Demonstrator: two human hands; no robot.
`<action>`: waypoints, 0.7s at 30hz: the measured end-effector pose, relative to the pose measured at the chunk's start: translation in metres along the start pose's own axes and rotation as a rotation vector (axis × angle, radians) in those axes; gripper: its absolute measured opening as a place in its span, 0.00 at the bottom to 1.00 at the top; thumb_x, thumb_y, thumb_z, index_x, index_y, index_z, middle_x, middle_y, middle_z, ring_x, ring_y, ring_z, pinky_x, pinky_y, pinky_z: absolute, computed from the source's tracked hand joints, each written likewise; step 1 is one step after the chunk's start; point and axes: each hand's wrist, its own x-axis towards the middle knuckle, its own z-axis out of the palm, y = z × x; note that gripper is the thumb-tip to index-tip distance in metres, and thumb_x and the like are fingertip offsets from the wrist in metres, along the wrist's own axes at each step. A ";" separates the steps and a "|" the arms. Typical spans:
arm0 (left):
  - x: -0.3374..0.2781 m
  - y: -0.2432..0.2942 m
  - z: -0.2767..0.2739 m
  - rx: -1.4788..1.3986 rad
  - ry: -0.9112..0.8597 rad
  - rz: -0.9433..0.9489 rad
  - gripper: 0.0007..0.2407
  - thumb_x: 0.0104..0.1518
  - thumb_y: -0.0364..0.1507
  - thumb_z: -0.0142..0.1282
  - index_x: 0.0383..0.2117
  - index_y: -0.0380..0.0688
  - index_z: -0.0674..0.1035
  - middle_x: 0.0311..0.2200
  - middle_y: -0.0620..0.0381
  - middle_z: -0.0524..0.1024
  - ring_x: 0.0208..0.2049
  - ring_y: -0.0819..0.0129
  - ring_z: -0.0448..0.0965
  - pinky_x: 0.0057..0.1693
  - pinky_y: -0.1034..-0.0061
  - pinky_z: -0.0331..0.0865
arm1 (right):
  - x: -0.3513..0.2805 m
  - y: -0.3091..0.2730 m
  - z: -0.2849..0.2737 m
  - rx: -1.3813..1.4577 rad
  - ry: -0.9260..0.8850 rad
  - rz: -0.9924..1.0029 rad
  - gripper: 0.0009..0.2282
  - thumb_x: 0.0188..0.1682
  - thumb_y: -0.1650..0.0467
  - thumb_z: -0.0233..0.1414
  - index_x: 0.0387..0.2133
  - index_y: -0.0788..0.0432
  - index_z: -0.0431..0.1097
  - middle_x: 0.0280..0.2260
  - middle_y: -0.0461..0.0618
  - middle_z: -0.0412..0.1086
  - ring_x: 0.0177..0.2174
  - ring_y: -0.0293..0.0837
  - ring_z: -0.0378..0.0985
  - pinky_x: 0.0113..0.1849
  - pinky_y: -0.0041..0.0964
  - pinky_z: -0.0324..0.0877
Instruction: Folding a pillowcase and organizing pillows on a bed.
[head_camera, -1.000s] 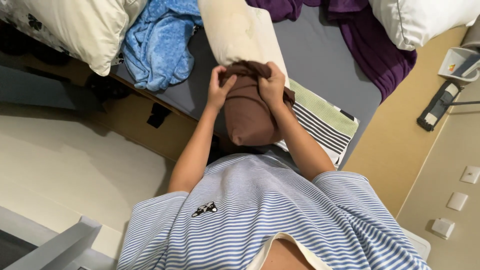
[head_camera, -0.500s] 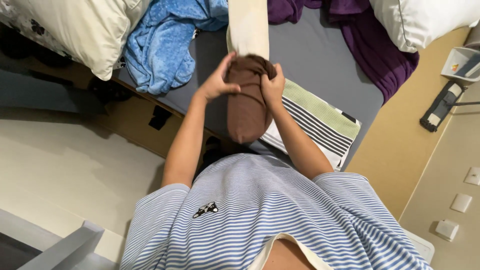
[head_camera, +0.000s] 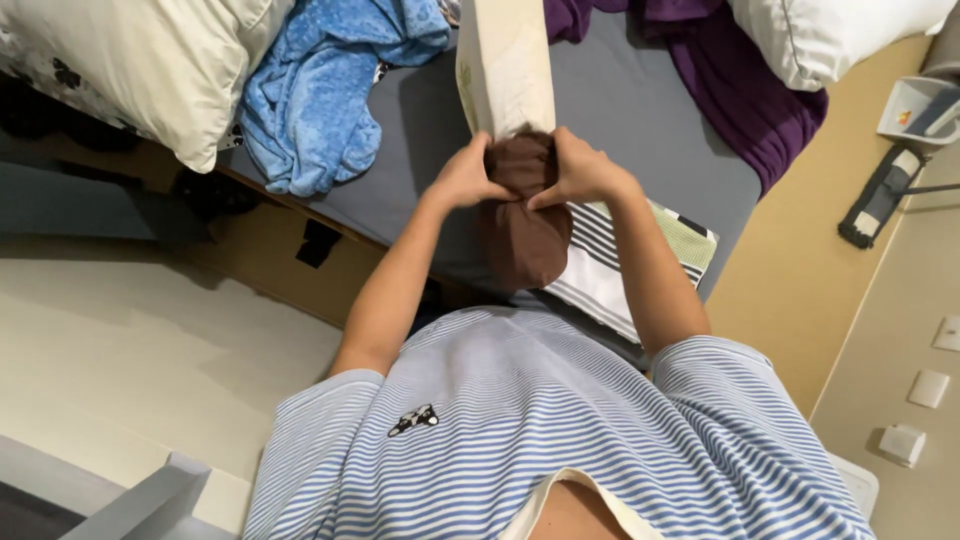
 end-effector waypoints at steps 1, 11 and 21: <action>-0.007 0.015 0.001 0.125 0.035 -0.090 0.33 0.35 0.41 0.78 0.46 0.44 0.71 0.44 0.47 0.78 0.49 0.52 0.79 0.55 0.63 0.71 | 0.000 -0.010 0.002 -0.095 0.006 0.063 0.42 0.22 0.57 0.76 0.48 0.65 0.62 0.46 0.64 0.69 0.47 0.61 0.72 0.44 0.55 0.66; -0.086 -0.021 0.059 0.015 0.727 -0.206 0.06 0.52 0.31 0.63 0.27 0.44 0.80 0.27 0.47 0.80 0.34 0.48 0.81 0.41 0.61 0.71 | 0.002 -0.046 0.112 -0.165 0.628 -0.176 0.04 0.35 0.75 0.58 0.22 0.58 0.70 0.27 0.54 0.69 0.33 0.59 0.73 0.36 0.55 0.68; -0.184 -0.041 0.018 -0.528 0.167 0.082 0.43 0.46 0.31 0.73 0.67 0.39 0.55 0.64 0.46 0.61 0.65 0.59 0.59 0.67 0.66 0.55 | 0.000 -0.093 0.138 -0.097 0.708 -0.227 0.12 0.24 0.73 0.58 0.24 0.57 0.70 0.30 0.49 0.68 0.35 0.54 0.69 0.35 0.46 0.58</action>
